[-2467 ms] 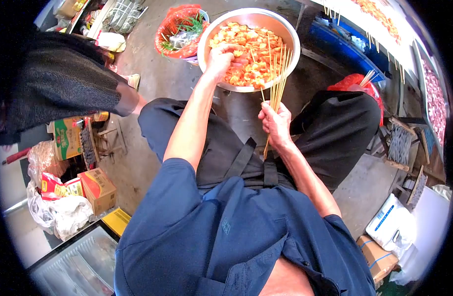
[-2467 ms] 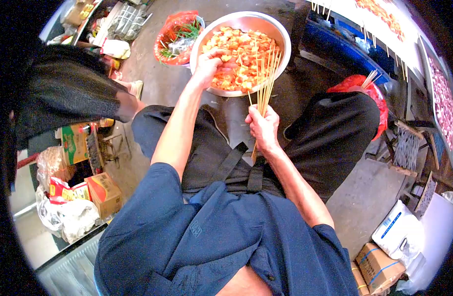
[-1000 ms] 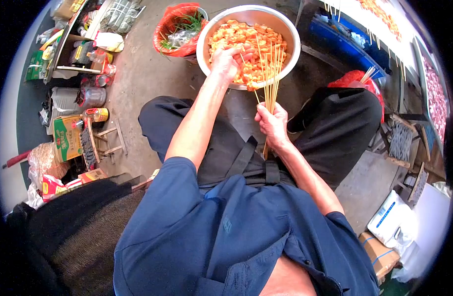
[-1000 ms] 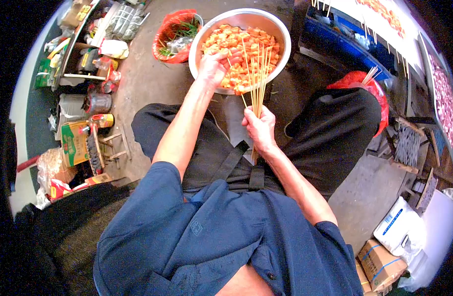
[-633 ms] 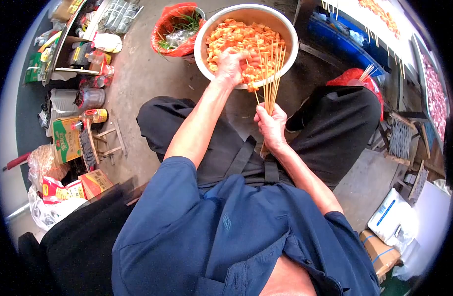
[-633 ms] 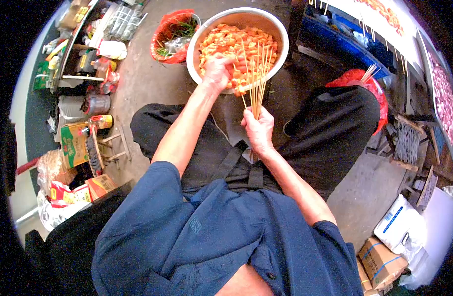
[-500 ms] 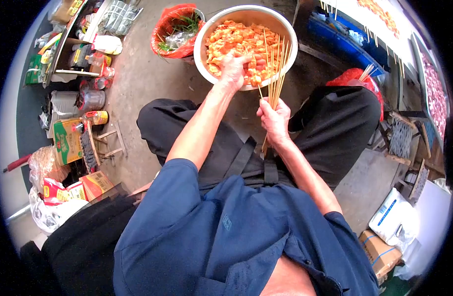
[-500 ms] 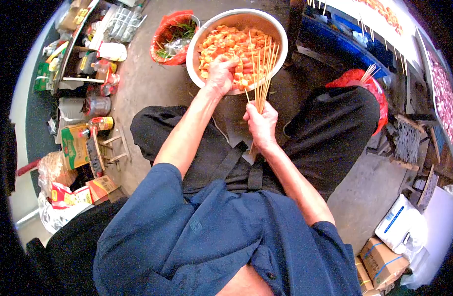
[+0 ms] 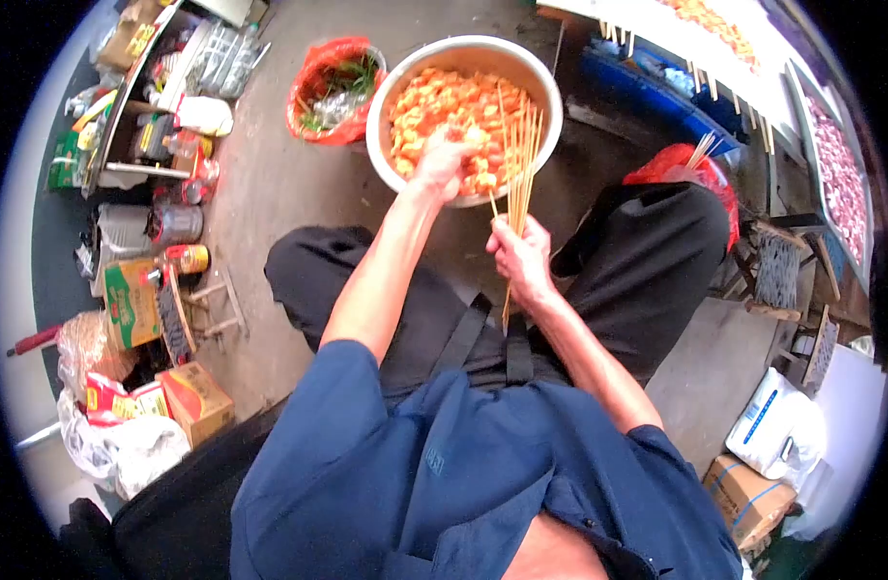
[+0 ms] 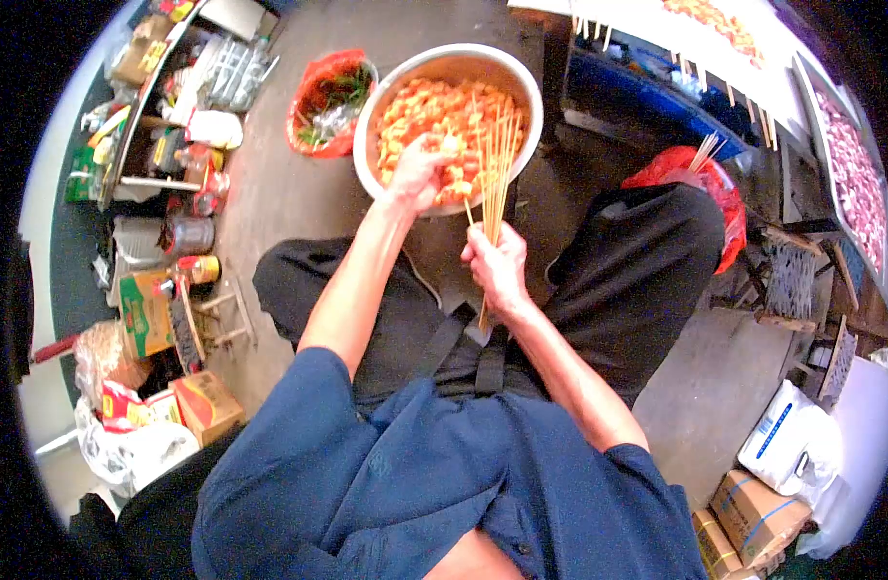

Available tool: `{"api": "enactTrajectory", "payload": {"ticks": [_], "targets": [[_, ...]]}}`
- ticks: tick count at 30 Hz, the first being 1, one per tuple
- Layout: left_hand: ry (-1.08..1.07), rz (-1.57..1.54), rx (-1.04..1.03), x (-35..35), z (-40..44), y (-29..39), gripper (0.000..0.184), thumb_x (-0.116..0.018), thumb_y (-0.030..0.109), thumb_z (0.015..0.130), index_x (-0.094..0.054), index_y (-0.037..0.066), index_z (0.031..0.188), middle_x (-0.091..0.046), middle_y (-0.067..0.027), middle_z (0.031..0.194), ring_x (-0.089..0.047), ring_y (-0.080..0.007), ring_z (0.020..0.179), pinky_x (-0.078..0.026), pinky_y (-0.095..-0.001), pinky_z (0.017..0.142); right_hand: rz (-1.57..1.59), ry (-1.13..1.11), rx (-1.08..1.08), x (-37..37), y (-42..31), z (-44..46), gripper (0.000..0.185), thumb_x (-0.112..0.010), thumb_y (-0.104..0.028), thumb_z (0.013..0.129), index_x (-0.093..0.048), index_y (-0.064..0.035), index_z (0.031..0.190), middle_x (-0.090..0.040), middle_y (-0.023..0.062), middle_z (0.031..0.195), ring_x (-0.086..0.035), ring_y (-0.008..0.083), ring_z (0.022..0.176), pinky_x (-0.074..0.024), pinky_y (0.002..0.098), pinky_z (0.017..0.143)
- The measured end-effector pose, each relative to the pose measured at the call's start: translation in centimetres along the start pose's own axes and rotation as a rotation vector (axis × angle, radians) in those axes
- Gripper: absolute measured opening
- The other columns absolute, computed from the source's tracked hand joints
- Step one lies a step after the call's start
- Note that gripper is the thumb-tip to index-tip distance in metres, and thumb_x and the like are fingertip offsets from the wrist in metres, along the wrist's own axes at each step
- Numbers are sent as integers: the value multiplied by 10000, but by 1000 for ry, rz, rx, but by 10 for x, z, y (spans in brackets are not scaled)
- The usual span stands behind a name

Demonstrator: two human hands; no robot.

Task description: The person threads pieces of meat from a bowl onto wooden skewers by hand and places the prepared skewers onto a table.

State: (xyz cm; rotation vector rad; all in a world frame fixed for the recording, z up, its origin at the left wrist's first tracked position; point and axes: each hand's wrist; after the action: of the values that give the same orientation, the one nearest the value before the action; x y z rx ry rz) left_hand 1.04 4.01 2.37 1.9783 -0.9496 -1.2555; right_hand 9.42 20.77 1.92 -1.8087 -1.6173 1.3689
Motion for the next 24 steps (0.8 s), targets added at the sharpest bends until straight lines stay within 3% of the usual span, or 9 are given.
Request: {"api": "enactTrajectory", "payload": {"ticks": [3,5,9,11,13,15,20,24], "targets": [[-25,-64,19,4,3,1,334,-557,-62,813,-419,19,1106,-609,-180,897,-665,-280,774,-590,-420,642,-25,18,-22,-2,-6,-1,139,-563,-214,888,-539,-80,865,-540,-2,605,-386,39,417,-283,194,357],[62,-111,-86,-9,-3,10,304,-562,-61,803,-443,17,1071,-604,-179,906,-664,-280,795,-584,-404,649,-24,-2,1,-2,-5,3,163,-561,-236,888,-544,-77,860,-551,-1,609,-407,41,441,-308,194,378],[169,69,-247,-9,3,53,264,-577,-45,799,-462,13,1029,-605,-172,887,-668,-266,697,-566,-350,517,-6,-47,34,-2,1,1,227,-540,-269,912,-552,-43,894,-556,40,616,-359,47,390,-282,207,343],[69,35,-335,-11,12,77,207,-557,-47,799,-468,25,972,-618,-164,756,-645,-245,577,-508,-293,395,19,-88,3,3,1,-3,265,-514,-322,926,-569,-64,903,-563,-1,614,-410,37,453,-322,192,398],[195,188,-379,-22,21,104,171,-540,-46,807,-463,23,944,-622,-162,742,-628,-226,549,-480,-282,375,47,-104,-43,6,3,-1,297,-503,-342,937,-554,-50,925,-560,19,619,-384,39,422,-290,201,366],[126,243,-395,-58,24,130,127,-546,9,853,-461,16,947,-618,-156,732,-597,-190,510,-489,-271,424,56,-119,-97,6,0,1,305,-494,-352,939,-554,-53,926,-557,22,615,-372,39,413,-274,202,356],[-62,443,-309,-149,56,173,125,-528,16,866,-453,-5,963,-600,-169,771,-591,-205,559,-515,-288,469,-35,-227,-149,3,7,4,330,-491,-364,940,-572,-45,956,-556,35,628,-337,40,408,-249,206,356],[-128,543,-299,-209,112,194,178,-547,35,867,-440,-32,991,-600,-179,783,-612,-228,574,-532,-306,490,-173,-250,-143,2,4,-1,298,-526,-352,904,-608,-68,938,-571,2,632,-395,43,437,-306,206,387]]}}
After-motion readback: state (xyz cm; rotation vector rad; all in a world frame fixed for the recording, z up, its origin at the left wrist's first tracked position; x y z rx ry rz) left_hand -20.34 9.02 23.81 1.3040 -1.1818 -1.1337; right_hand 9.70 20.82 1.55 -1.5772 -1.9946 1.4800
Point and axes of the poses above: each hand's wrist, its own z-axis towards the middle knuckle, its own x-axis out of the back of the hand, y = z × x
